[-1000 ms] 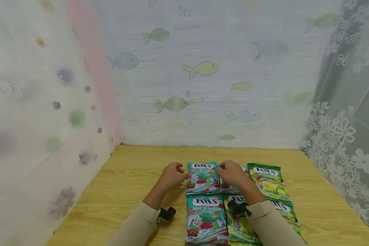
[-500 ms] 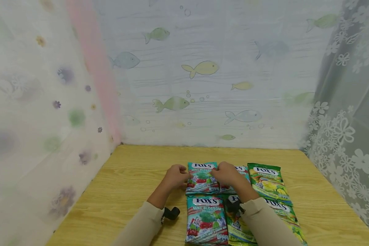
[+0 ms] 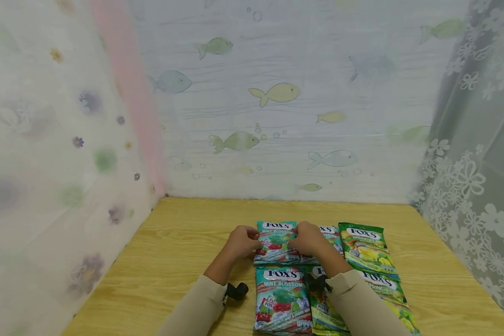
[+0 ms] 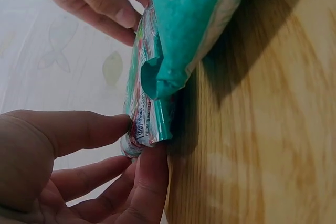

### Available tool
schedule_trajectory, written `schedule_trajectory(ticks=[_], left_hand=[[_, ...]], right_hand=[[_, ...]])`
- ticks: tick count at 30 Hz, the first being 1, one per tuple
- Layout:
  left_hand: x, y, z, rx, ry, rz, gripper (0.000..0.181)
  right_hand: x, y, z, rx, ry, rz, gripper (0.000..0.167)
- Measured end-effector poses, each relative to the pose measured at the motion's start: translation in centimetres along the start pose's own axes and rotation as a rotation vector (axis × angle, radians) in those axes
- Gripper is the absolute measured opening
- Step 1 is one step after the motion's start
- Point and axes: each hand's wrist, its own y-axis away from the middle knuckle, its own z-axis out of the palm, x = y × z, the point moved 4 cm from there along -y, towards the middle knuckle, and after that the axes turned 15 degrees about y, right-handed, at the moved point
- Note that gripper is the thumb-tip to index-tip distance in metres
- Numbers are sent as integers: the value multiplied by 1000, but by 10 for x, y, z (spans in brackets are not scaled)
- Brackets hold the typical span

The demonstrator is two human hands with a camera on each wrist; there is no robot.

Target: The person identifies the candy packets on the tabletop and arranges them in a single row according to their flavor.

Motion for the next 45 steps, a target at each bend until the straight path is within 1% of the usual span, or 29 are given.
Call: schedule_trajectory(ticks=[3,4,6,7,8,9,11,14,16,18,22,24,29,34,40,45], left_hand=[[1,-1,1,1,-2,13,47],[2,-2,1,4,-2,13,46],[1,-2,1,5,1,14,46],[1,-2,1,6,2,12,45],[1,-2,1,7,5,10,45],[1,-2,0,10,6,6,45],[1,-2,0,15,5,6,44],[1,-1,-1,16,-3,19,44],[1,-1,-2,19,-6,29,43],[1,-1,-3,17,-3,40,43],[1,0,-7,14,31,49,42],[2,1,-9,13,40,54,42],[3,1,-18,21,59,68,42],[7,3,-30,33,70,78,42],[19,7,-49,40,57,103,40],[26,8,-66,64,44,114,40]], right_hand=[[1,-1,-1,8,9,-8,14],[1,-1,-2,7,4,-8,13],[1,1,-2,11,-6,-7,35],[0,2,-3,13,-12,-5,42],[0,3,-3,14,-17,-5,43],[0,3,-3,14,-20,-6,37],[-1,4,-4,22,-39,-13,32],[-3,5,-4,32,-72,-15,29],[-3,5,-5,47,-87,-15,41],[-4,5,-5,62,-80,-15,46],[-6,3,-3,97,-68,-12,50],[-8,2,-2,103,-88,3,50],[-15,0,-3,102,-143,17,50],[-22,-2,-4,109,-175,0,50],[-35,-3,-4,132,-207,-33,50],[-49,-6,-4,133,-231,-63,49]])
